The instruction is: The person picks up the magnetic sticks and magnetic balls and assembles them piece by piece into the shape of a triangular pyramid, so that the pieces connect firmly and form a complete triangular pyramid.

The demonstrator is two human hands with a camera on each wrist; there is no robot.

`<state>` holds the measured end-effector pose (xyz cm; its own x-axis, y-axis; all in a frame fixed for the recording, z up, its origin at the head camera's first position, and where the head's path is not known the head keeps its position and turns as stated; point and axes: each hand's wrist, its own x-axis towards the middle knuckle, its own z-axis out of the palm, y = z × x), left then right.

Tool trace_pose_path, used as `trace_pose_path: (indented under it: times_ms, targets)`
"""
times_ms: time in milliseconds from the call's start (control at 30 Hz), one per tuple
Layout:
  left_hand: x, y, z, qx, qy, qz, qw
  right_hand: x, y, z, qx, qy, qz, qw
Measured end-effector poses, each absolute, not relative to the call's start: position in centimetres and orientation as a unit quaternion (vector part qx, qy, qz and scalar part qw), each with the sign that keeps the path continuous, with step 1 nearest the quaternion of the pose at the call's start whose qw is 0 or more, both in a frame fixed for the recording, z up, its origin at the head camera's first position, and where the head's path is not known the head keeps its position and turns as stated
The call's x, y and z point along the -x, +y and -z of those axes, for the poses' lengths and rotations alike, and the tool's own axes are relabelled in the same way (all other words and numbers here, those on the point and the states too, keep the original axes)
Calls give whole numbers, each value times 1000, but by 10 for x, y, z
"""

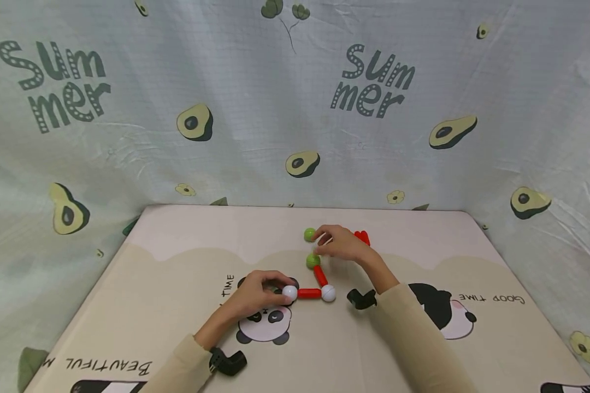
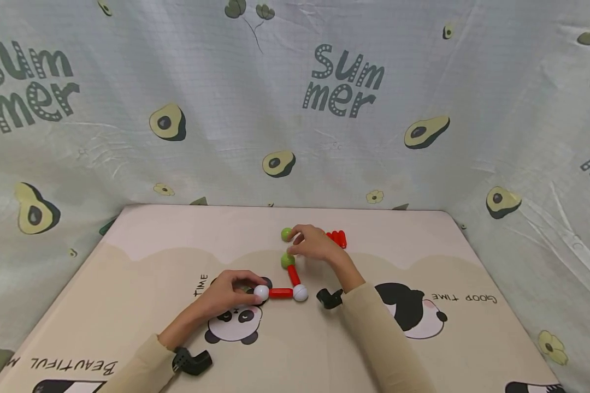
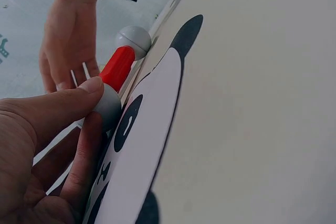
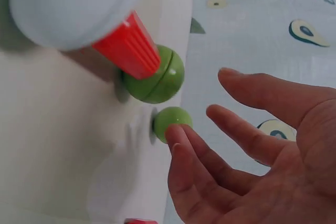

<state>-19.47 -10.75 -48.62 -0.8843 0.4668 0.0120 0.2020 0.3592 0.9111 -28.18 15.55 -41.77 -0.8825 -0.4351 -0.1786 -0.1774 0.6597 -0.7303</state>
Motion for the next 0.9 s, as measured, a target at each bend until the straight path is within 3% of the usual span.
trace_pose_path:
  times_ms: [200, 900]
  targets:
    - [195, -107, 485, -204, 817, -524, 125, 301, 150, 412, 155, 911, 353, 147]
    - [195, -107, 484, -200, 818, -525, 126, 329, 136, 423, 104, 919, 335, 178]
